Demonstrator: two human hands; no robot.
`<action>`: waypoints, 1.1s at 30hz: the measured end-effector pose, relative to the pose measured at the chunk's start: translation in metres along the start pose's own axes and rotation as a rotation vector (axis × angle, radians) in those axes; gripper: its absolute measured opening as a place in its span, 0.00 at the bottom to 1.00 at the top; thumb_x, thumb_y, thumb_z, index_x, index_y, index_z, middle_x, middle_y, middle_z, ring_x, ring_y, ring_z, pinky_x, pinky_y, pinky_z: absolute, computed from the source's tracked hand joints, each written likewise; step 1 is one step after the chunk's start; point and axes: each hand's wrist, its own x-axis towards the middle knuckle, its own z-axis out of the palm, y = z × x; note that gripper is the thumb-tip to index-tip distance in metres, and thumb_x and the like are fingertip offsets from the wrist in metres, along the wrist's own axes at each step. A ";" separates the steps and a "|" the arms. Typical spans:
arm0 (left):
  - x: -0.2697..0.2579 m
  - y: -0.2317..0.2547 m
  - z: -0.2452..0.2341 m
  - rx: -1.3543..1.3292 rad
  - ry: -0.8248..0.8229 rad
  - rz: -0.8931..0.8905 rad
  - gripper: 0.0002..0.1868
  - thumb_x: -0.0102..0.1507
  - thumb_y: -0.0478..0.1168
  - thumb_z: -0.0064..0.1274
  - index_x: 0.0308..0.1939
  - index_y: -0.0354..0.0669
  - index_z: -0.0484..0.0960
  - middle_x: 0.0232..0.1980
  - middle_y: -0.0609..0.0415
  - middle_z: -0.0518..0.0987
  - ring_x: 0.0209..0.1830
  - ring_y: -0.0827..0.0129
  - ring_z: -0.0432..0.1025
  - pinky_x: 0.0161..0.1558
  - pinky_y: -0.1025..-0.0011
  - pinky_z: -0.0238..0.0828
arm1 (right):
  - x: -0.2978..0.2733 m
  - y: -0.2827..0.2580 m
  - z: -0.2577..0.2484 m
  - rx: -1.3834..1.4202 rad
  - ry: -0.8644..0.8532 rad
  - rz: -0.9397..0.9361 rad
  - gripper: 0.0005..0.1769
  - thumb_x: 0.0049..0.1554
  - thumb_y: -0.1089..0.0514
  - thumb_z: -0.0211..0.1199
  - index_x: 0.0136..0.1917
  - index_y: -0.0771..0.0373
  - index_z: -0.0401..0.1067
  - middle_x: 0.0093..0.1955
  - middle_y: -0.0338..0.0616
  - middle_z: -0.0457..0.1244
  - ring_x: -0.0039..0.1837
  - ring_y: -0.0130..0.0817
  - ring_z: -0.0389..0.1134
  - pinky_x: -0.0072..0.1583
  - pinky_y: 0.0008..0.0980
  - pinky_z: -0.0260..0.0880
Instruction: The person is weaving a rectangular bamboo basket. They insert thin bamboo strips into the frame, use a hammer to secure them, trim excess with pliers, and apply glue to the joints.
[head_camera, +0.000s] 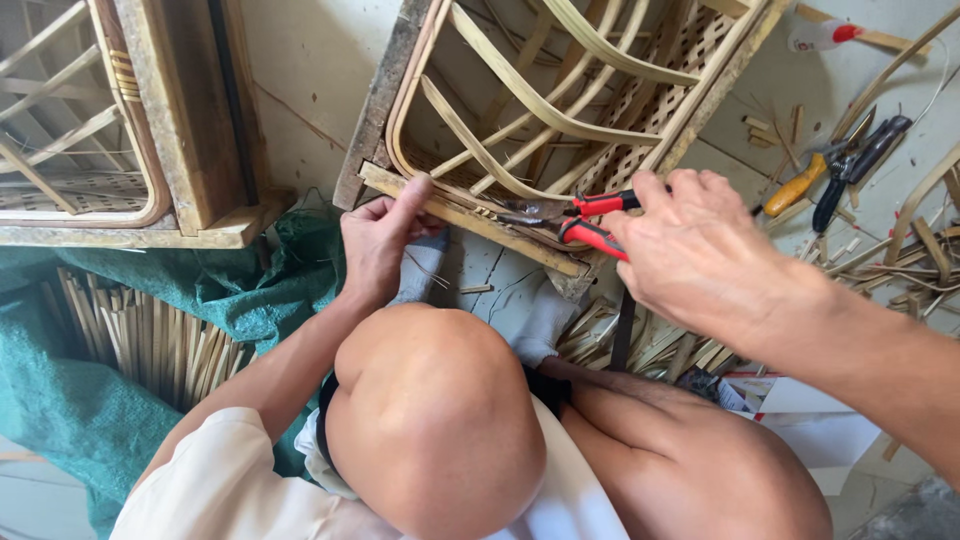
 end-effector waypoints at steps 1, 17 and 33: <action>0.001 -0.001 0.002 -0.006 -0.018 -0.003 0.24 0.58 0.52 0.70 0.27 0.34 0.80 0.29 0.49 0.82 0.27 0.69 0.79 0.33 0.75 0.78 | 0.004 -0.006 0.000 -0.052 -0.035 0.019 0.16 0.50 0.50 0.64 0.49 0.61 0.76 0.51 0.55 0.63 0.54 0.54 0.66 0.57 0.51 0.67; -0.003 0.009 0.011 0.029 -0.090 -0.049 0.20 0.57 0.49 0.69 0.32 0.32 0.83 0.31 0.48 0.84 0.27 0.71 0.80 0.32 0.74 0.80 | 0.011 -0.023 0.004 -0.134 -0.004 0.049 0.14 0.51 0.54 0.62 0.49 0.63 0.77 0.56 0.58 0.63 0.58 0.57 0.65 0.64 0.55 0.61; -0.001 0.009 0.010 0.034 -0.097 -0.060 0.21 0.57 0.49 0.70 0.24 0.33 0.82 0.28 0.47 0.84 0.25 0.70 0.79 0.35 0.72 0.80 | 0.026 -0.030 0.001 -0.343 -0.045 -0.018 0.13 0.51 0.52 0.61 0.42 0.62 0.80 0.51 0.55 0.65 0.54 0.49 0.64 0.54 0.47 0.64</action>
